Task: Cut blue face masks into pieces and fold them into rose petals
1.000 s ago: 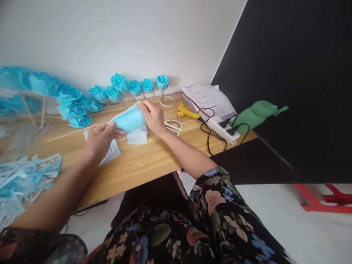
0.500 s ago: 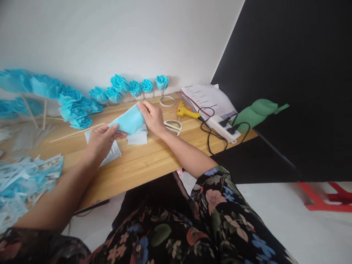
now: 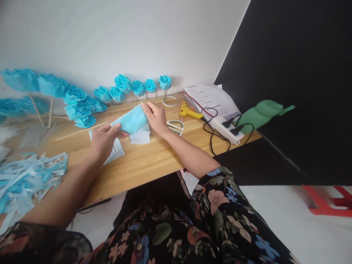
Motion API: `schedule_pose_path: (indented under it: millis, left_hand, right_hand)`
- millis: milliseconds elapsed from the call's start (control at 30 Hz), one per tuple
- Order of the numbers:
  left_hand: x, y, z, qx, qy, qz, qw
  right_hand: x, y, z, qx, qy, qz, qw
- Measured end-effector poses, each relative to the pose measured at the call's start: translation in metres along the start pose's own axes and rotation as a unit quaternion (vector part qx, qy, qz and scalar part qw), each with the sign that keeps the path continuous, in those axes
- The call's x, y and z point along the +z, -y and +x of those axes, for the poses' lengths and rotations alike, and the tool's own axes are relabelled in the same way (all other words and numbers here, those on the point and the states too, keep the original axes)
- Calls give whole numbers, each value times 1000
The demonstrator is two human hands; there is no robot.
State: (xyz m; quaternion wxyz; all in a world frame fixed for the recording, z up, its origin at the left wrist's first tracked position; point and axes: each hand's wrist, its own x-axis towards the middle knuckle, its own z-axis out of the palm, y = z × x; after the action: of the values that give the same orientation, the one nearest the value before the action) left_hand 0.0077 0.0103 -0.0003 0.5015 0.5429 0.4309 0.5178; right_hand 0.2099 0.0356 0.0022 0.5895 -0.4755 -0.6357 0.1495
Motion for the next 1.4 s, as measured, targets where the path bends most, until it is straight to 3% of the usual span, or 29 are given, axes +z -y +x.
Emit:
schedule_pose_path:
  millis: [333,633,967,1133,1300,1400]
  left_hand:
    - [-6,2,4,-8,-14,57,998]
    - [-8,13,9,-38,-6,-51,998]
    - [-3,2,1,-7,64,-72,995]
    - [-4,5,3,-21,86,-80,993]
    - [-7,9,2,-29,79,-24,996]
    - [-6,5,-3,-19,89,41,995]
  right_hand:
    - [1,0,-1,-2,-11,-18,1000]
    - [-1,4,-2,-20,8,-5,1000]
    - [-1,0,3,-26,-14,-15,999]
    - [-1,2,0,-35,20,-22,999]
    - [0,9,-7,-74,85,-28,993]
    - [-3,11,-7,-68,88,-40,993]
